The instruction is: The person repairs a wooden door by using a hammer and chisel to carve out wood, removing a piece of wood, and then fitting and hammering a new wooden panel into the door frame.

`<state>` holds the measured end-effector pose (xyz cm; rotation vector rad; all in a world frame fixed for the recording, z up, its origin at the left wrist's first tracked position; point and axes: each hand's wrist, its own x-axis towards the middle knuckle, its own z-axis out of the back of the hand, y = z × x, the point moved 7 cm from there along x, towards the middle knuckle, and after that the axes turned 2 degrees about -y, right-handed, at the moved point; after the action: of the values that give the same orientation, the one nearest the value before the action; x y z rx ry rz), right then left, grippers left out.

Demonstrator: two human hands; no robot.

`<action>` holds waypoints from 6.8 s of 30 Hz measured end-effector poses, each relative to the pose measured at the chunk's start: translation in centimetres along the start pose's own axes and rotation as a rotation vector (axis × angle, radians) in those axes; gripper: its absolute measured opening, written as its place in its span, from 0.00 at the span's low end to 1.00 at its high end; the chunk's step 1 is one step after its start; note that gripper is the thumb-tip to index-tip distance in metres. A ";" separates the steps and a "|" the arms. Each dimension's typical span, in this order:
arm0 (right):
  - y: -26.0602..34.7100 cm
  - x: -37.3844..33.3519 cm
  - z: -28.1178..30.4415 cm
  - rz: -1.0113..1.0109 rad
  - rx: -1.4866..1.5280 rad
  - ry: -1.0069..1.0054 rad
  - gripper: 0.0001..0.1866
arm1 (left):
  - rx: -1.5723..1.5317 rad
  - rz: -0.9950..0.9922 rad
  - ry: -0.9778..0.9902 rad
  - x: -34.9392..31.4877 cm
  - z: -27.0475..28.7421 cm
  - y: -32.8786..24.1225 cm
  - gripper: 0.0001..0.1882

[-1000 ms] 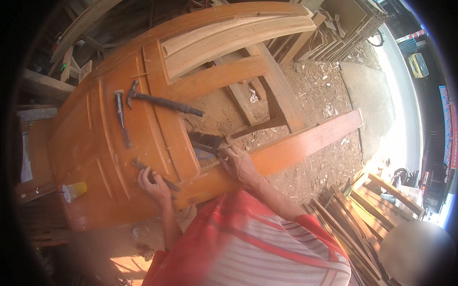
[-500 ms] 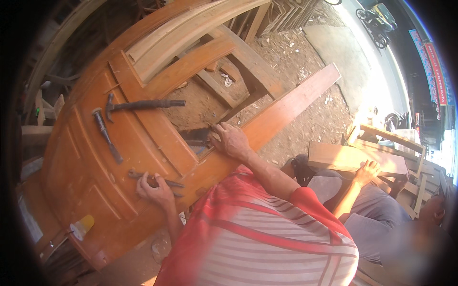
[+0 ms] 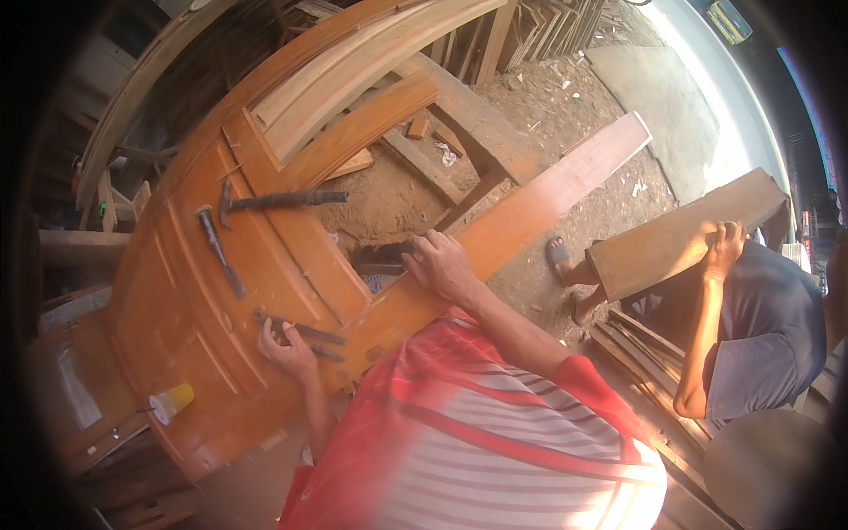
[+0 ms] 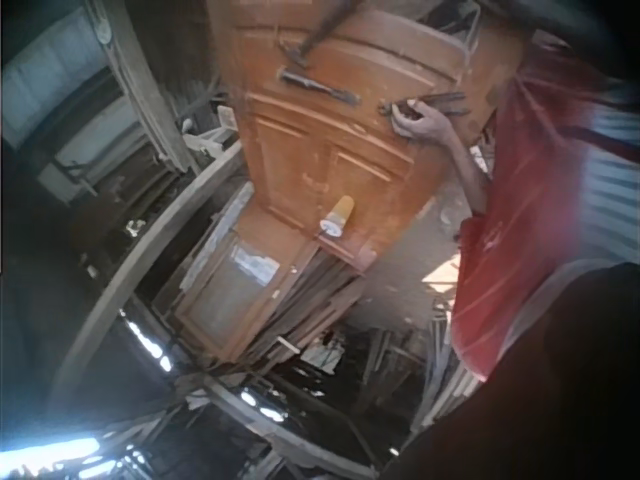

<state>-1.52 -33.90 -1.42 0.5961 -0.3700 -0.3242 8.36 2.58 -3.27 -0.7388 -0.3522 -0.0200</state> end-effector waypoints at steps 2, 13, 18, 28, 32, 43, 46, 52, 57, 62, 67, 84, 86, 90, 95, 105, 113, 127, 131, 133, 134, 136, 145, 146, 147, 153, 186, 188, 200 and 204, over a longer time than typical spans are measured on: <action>-1.0 -1.0 0.7 0.029 -0.003 -0.026 0.17 | 0.041 -0.021 -0.007 0.0 0.1 0.4 0.22; -3.4 -2.6 2.2 0.092 0.158 -0.024 0.11 | -0.019 0.095 -0.037 -0.2 -0.5 1.5 0.18; -3.6 -2.5 2.0 0.175 0.180 -0.028 0.12 | 0.002 0.094 -0.045 -0.5 -0.3 2.5 0.16; -2.9 -2.4 3.2 0.197 0.164 -0.072 0.13 | 0.007 0.099 -0.051 -0.2 -0.7 3.1 0.16; -2.6 -2.0 3.2 0.211 0.185 -0.055 0.12 | 0.032 0.136 -0.048 0.0 -0.6 4.4 0.16; -2.6 -2.1 3.2 0.229 0.199 -0.071 0.12 | 0.017 0.161 -0.030 0.0 -0.7 3.6 0.17; -2.4 -2.2 3.2 0.235 0.176 -0.068 0.12 | 0.008 0.139 -0.031 0.0 -0.7 3.8 0.17; -2.4 -2.3 2.6 0.222 0.144 -0.045 0.11 | 0.003 0.098 -0.031 0.1 -0.6 4.0 0.17; -2.4 -2.3 2.5 0.224 0.119 -0.066 0.11 | 0.003 0.104 -0.038 0.1 -0.6 2.7 0.17; -2.4 -2.3 2.4 0.226 0.109 -0.058 0.11 | 0.037 0.100 -0.033 0.1 -0.4 2.8 0.17; -2.3 -2.2 2.7 0.252 0.115 -0.056 0.12 | 0.031 0.121 -0.030 -0.1 -0.4 2.7 0.18; -10.3 -4.7 22.6 -0.534 -0.226 -0.436 0.13 | -0.026 0.175 -0.053 -0.2 -0.1 3.8 0.15; -13.0 -6.8 25.4 -0.719 -0.455 -0.361 0.16 | -0.060 0.203 -0.015 -0.1 -0.6 3.9 0.18; -14.0 -8.9 25.5 -0.656 -0.505 -0.420 0.20 | -0.137 0.284 0.007 0.0 -1.2 0.5 0.26; -10.5 -8.3 23.8 -0.597 -0.492 -0.470 0.13 | 0.256 -0.007 0.002 -0.4 -1.4 -3.3 0.38; -10.0 -9.2 24.2 -0.573 -0.362 -0.465 0.13 | 0.248 -0.049 0.064 -0.6 -1.0 -2.9 0.35; -13.8 -8.0 23.4 -0.589 -0.299 -0.413 0.20 | 0.243 -0.052 0.051 -0.8 -1.7 -1.6 0.34; -22.2 -4.0 27.7 -0.549 -0.340 -0.246 0.21 | 0.128 0.371 -0.219 -8.6 0.9 -4.9 0.24; -22.1 -2.6 28.2 -0.430 -0.356 -0.248 0.20 | 0.071 0.348 -0.171 -10.7 -1.2 -7.1 0.23; -23.0 -2.3 28.2 -0.452 -0.307 -0.222 0.19 | 0.085 0.240 -0.222 -11.0 -1.8 -9.8 0.21; -23.1 -2.1 28.4 -0.445 -0.309 -0.221 0.19 | 0.083 0.245 -0.226 -11.1 -2.4 -10.5 0.21; -23.8 -2.1 28.6 -0.541 -0.361 -0.147 0.22 | 0.159 0.086 -0.121 -10.7 -4.4 -13.4 0.20; -25.2 -0.7 26.0 -0.457 -0.228 -0.039 0.22 | -0.545 0.174 0.308 -9.2 -18.2 -26.2 0.28; -25.4 -0.4 25.9 -0.436 -0.225 -0.039 0.22 | -0.550 0.176 0.288 -8.8 -18.8 -26.7 0.28; -25.8 -0.5 25.8 -0.446 -0.232 -0.013 0.23 | -0.492 0.071 0.321 -8.0 -19.2 -28.6 0.27; -27.4 -1.0 25.1 -0.380 -0.261 0.118 0.26 | -0.516 -0.080 0.372 -6.3 -20.1 -30.5 0.23; -26.6 2.5 28.6 -0.320 -0.712 0.167 0.29 | -0.720 0.065 0.418 -8.0 -21.8 -26.2 0.21; -28.9 1.4 30.2 -0.320 -0.729 0.113 0.30 | -0.728 0.054 0.410 -7.9 -21.6 -26.6 0.22; -41.1 2.4 35.1 -0.395 -0.694 -0.149 0.42 | -0.518 0.052 0.458 -8.9 -21.9 -27.7 0.25; -44.3 4.4 36.7 -0.608 -0.662 -0.160 0.46 | -0.512 0.115 0.447 -8.6 -21.9 -27.9 0.26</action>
<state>-21.60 -87.92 1.36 0.0122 -0.2051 -1.0353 3.03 -33.49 -2.72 -1.2295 0.1339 -0.1689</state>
